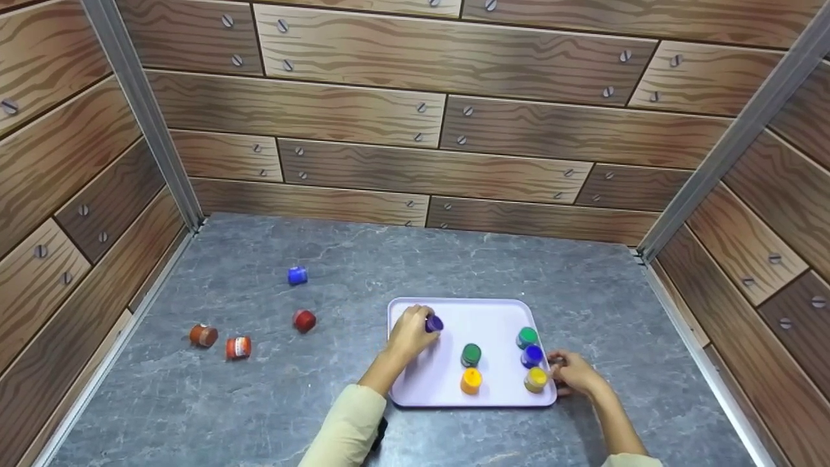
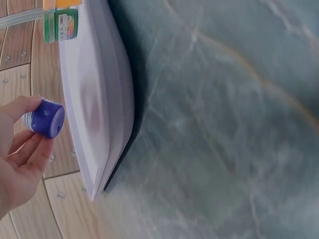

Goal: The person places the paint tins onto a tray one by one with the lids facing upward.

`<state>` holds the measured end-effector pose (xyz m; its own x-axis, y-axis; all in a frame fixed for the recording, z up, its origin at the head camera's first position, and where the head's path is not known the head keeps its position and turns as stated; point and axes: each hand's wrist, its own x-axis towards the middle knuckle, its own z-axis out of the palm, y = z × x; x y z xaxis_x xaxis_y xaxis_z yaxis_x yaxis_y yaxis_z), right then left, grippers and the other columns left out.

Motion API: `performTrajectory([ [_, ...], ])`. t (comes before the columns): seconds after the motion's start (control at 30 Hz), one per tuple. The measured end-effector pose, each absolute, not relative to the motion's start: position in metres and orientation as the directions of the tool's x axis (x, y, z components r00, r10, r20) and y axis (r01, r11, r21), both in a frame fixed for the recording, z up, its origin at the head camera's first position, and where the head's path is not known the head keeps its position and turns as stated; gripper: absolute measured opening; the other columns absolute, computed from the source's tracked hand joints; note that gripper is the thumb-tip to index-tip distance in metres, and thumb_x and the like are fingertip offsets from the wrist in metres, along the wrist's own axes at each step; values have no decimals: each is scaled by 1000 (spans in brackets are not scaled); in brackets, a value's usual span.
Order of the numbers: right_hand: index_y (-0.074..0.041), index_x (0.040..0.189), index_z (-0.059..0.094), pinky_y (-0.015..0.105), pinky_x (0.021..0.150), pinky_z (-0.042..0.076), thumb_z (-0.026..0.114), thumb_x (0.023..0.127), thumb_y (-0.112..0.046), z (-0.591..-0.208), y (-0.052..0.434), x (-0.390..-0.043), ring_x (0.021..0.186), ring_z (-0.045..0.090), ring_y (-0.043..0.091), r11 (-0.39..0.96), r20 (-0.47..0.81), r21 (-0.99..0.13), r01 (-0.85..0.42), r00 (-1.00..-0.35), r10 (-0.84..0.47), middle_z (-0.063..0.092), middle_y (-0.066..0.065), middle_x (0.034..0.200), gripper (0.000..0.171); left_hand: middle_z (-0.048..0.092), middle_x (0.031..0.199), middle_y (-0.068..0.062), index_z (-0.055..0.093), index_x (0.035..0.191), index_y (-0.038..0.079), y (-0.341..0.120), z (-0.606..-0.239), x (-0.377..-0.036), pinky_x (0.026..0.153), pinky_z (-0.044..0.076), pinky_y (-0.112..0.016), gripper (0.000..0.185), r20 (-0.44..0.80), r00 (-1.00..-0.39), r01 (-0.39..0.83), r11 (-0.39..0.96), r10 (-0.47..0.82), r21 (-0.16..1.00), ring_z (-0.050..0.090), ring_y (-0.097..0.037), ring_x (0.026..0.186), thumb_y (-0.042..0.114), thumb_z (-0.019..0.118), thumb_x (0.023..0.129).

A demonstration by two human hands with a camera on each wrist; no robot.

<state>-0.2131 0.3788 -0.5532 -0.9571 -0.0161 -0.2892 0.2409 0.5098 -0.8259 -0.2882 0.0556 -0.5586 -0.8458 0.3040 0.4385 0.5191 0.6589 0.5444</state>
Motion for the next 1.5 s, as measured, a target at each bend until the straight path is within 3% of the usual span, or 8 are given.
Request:
performTrajectory([
  [0.53, 17, 108, 43, 35, 56, 53, 43, 75, 9, -554, 380, -213, 67, 52, 20, 499, -297, -831, 245, -955, -25, 53, 12, 85, 34, 59, 92, -10, 66, 100, -1, 74, -568, -285, 78, 49, -29, 36, 373, -860, 506, 672, 348, 541, 59, -24, 85, 14, 77, 70],
  [0.77, 18, 109, 40, 32, 54, 52, 42, 74, 9, -552, 380, -213, 65, 50, 18, 479, -312, -840, 254, -949, -45, 49, 8, 78, 36, 56, 89, -7, 66, 97, 2, 79, -569, -285, 76, 49, -27, 32, 370, -857, 513, 671, 359, 535, 58, -21, 82, 14, 77, 69],
  [1.13, 17, 110, 42, 36, 57, 53, 42, 76, 9, -553, 379, -213, 69, 51, 21, 496, -310, -827, 264, -951, -11, 51, 12, 84, 35, 52, 86, -3, 61, 92, 3, 87, -568, -281, 71, 49, -22, 29, 347, -870, 494, 609, 351, 621, 57, -18, 77, 8, 75, 68],
  [1.5, 18, 111, 41, 35, 57, 53, 43, 77, 9, -555, 381, -214, 69, 52, 20, 501, -300, -830, 245, -953, -32, 52, 11, 83, 36, 51, 85, -2, 59, 91, 4, 92, -572, -281, 70, 49, -22, 29, 352, -868, 497, 618, 350, 609, 57, -18, 75, 8, 74, 66],
])
